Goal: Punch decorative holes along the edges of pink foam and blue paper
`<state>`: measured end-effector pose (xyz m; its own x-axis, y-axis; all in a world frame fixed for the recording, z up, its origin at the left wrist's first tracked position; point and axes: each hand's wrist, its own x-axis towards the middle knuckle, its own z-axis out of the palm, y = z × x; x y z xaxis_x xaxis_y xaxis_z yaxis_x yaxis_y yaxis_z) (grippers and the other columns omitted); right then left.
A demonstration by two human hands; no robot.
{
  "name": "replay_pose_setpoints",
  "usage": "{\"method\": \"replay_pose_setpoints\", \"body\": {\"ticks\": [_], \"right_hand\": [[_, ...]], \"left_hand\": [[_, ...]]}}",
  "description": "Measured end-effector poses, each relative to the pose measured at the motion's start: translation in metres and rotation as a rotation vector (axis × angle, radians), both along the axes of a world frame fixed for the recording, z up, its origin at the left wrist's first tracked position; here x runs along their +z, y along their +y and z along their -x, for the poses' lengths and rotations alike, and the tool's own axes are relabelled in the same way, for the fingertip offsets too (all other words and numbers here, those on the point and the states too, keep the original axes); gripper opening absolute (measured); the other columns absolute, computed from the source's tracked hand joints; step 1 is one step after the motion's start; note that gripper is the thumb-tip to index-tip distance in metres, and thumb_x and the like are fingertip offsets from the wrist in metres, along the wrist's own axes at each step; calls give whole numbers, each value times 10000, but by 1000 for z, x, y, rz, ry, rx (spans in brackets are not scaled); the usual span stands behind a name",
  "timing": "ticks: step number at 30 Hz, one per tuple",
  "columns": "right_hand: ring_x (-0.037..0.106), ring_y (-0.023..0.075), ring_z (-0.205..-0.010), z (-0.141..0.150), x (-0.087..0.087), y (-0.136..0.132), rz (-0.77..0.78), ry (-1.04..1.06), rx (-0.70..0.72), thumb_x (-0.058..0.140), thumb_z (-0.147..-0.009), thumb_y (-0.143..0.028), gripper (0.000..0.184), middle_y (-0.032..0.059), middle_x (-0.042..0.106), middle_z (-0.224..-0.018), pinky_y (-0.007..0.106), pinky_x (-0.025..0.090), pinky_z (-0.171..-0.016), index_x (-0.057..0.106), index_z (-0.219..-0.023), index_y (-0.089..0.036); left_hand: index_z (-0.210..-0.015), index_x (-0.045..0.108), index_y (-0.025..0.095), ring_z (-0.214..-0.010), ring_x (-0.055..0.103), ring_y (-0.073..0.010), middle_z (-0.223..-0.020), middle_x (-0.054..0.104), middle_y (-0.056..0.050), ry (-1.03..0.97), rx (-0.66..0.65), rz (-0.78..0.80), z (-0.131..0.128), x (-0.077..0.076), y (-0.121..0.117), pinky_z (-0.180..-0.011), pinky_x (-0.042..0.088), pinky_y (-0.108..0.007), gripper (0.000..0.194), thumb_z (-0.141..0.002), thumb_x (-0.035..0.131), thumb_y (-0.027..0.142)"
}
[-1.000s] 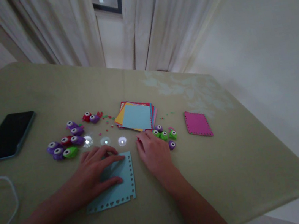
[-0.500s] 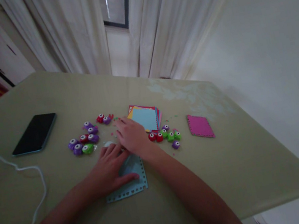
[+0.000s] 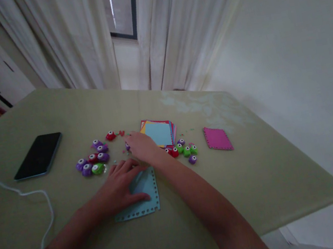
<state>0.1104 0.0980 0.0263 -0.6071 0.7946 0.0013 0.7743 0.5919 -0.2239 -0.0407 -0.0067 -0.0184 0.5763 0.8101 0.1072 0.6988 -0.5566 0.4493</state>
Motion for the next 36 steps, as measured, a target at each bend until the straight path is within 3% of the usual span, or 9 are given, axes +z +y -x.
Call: {"method": "replay_pose_setpoints", "body": {"ticks": [5,11,19,36], "right_hand": [[694,201,-946,-55,-6,-51,25,368,-123,751,-973,-169,208,86,728,-1127,327,547,-886,729,-1180,-166],[685,229,-1032,-105,-27,-98,50,462,-208,786,-925,-128,256,88,732,-1126,355,535,-929,730,-1171,-170],[633,155,-774,-102,-38,-102,217,612,-284,778,-869,-86,229,26,655,-975,288,527,-728,738,-1078,-170],[657,167,-785,-101,-36,-102,260,642,-322,755,-875,-106,233,40,675,-1004,308,563,-741,726,-1088,-196]], "left_hand": [[-1394,669,245,-1215,585,-379,-1352,642,-122,-25,28,0,-1,2,-2,-1043,446,-569,700,-858,819,668],[-1387,671,264,-1207,588,-357,-1325,646,-104,-40,60,-10,-5,-8,-2,-1051,442,-546,564,-903,812,517],[-1392,667,305,-1183,598,-334,-1305,657,-76,-48,69,-3,-1,-12,-1,-1035,441,-509,578,-895,819,559],[-1408,657,311,-1187,595,-338,-1312,644,-80,-72,56,21,0,-12,-3,-1041,449,-518,573,-914,806,559]]}}
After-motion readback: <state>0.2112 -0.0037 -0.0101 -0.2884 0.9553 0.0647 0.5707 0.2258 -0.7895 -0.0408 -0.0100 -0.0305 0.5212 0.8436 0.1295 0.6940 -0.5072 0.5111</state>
